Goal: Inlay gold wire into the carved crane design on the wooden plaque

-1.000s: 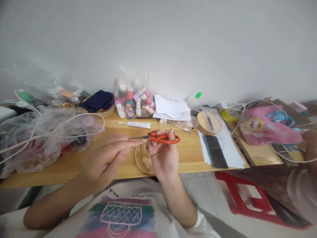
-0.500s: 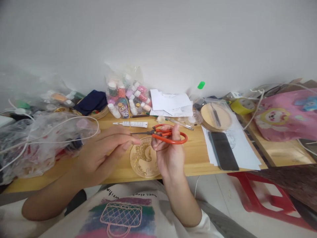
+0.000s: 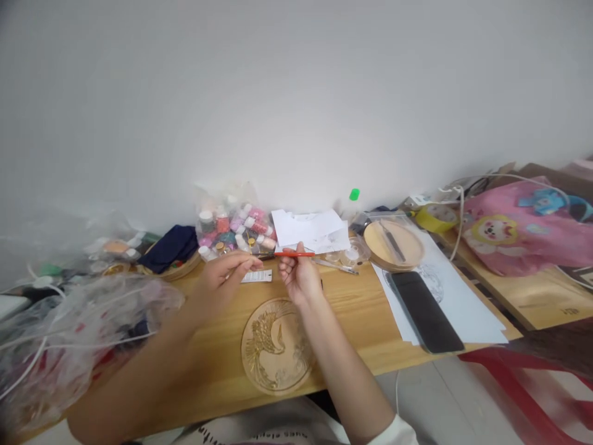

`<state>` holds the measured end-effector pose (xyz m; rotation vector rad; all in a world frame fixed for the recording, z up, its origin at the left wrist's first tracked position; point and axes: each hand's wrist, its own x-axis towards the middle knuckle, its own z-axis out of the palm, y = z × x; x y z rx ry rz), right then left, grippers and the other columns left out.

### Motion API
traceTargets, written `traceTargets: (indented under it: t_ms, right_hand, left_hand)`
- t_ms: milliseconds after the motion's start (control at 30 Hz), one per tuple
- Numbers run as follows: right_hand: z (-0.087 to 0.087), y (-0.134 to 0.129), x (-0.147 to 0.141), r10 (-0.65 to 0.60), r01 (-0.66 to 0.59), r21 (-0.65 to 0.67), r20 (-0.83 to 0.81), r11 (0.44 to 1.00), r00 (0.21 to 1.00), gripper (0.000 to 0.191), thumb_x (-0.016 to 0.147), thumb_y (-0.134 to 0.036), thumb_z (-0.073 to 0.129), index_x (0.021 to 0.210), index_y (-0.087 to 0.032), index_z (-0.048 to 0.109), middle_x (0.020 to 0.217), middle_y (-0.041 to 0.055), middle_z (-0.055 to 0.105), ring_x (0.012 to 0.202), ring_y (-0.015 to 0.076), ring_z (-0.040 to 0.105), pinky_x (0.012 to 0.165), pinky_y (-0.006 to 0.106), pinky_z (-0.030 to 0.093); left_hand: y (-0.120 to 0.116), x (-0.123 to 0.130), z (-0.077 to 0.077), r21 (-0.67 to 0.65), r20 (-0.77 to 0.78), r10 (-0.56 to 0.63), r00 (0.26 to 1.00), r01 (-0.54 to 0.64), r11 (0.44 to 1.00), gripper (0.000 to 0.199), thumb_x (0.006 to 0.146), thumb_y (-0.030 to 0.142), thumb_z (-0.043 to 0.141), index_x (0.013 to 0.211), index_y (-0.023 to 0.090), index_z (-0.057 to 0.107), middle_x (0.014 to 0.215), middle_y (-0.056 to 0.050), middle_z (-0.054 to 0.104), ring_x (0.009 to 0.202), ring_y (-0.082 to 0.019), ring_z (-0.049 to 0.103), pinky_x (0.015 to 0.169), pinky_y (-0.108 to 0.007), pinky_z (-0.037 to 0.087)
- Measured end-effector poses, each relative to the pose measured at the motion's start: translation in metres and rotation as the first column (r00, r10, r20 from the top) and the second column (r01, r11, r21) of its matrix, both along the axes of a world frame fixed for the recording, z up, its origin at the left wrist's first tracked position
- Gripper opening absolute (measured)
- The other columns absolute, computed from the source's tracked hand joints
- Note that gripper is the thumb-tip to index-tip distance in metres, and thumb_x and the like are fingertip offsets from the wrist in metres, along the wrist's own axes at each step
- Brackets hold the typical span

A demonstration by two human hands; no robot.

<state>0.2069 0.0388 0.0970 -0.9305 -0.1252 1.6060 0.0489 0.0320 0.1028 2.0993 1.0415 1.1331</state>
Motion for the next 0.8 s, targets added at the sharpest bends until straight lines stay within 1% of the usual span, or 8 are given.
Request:
traceTargets:
  t_ms: [133, 233, 333, 467, 633, 733, 800]
  right_hand:
    - [-0.006, 0.015, 0.001, -0.032, 0.031, -0.037, -0.023, 0.999, 0.999, 0.044, 0.094, -0.040, 0.056, 0.058, -0.014, 0.053, 0.036, -0.0042, 0.050, 0.031, 0.0034, 0.045, 0.033, 0.010, 0.036]
    - [-0.011, 0.024, 0.005, -0.053, 0.051, -0.060, -0.027, 0.997, 0.998, 0.043, 0.094, -0.038, 0.055, 0.059, -0.014, 0.053, 0.037, -0.0033, 0.052, 0.031, 0.0044, 0.047, 0.033, 0.011, 0.039]
    - [-0.015, 0.029, 0.008, -0.058, 0.057, -0.070, -0.018, 0.996, 0.998, 0.042, 0.094, -0.038, 0.056, 0.061, -0.013, 0.054, 0.042, -0.0048, 0.054, 0.033, 0.0039, 0.049, 0.035, 0.011, 0.041]
    - [-0.019, 0.031, 0.011, -0.069, 0.070, -0.074, 0.016, 0.995, 0.997, 0.037, 0.096, -0.037, 0.054, 0.070, -0.012, 0.057, 0.051, -0.0082, 0.055, 0.038, 0.0024, 0.049, 0.039, 0.014, 0.043]
    - [-0.020, 0.029, 0.010, -0.123, 0.126, -0.019, 0.116, 0.992, 0.986, 0.048, 0.101, -0.034, 0.041, 0.060, -0.014, 0.054, 0.040, -0.0033, 0.053, 0.033, 0.0045, 0.048, 0.035, 0.013, 0.041]
    - [-0.019, 0.028, 0.012, -0.177, 0.169, 0.055, 0.226, 0.984, 0.958, 0.046, 0.099, -0.037, 0.045, 0.059, -0.016, 0.053, 0.039, -0.0033, 0.051, 0.033, 0.0045, 0.046, 0.037, 0.013, 0.040]
    - [-0.020, 0.025, 0.019, -0.221, 0.194, 0.113, 0.333, 0.975, 0.917, 0.046, 0.097, -0.043, 0.045, 0.058, -0.018, 0.048, 0.039, -0.0053, 0.047, 0.034, 0.0044, 0.043, 0.038, 0.014, 0.037]
  left_hand:
    - [0.020, 0.001, -0.011, -0.017, 0.010, -0.015, 1.000, 0.015, 1.000, 0.028, 0.093, 0.032, 0.047, 0.083, 0.019, 0.070, 0.086, -0.006, 0.075, 0.080, -0.018, 0.068, 0.074, -0.031, 0.055]
    - [0.031, 0.004, -0.018, -0.044, 0.031, -0.024, 0.999, 0.026, 0.999, 0.030, 0.093, 0.035, 0.048, 0.086, 0.018, 0.071, 0.089, -0.008, 0.075, 0.081, -0.019, 0.068, 0.077, -0.033, 0.056]
    - [0.038, 0.006, -0.023, -0.073, 0.053, -0.039, 0.998, 0.043, 0.996, 0.031, 0.093, 0.038, 0.049, 0.089, 0.017, 0.072, 0.091, -0.008, 0.074, 0.083, -0.019, 0.069, 0.079, -0.034, 0.056]
    - [0.040, 0.009, -0.025, -0.093, 0.075, -0.046, 0.996, 0.053, 0.994, 0.032, 0.092, 0.041, 0.051, 0.090, 0.018, 0.072, 0.094, -0.009, 0.074, 0.087, -0.020, 0.068, 0.082, -0.035, 0.056]
    - [0.037, 0.008, -0.026, -0.103, 0.101, -0.043, 0.994, 0.054, 0.993, 0.032, 0.093, 0.041, 0.049, 0.091, 0.017, 0.071, 0.098, -0.009, 0.073, 0.090, -0.020, 0.068, 0.084, -0.035, 0.055]
    - [0.034, 0.006, -0.026, -0.112, 0.114, -0.034, 0.993, 0.046, 0.993, 0.032, 0.092, 0.042, 0.050, 0.089, 0.017, 0.071, 0.095, -0.009, 0.073, 0.088, -0.020, 0.068, 0.082, -0.034, 0.056]
    - [0.031, 0.003, -0.026, -0.125, 0.121, -0.021, 0.992, 0.036, 0.992, 0.032, 0.091, 0.043, 0.051, 0.087, 0.018, 0.070, 0.093, -0.008, 0.073, 0.087, -0.020, 0.067, 0.082, -0.034, 0.055]
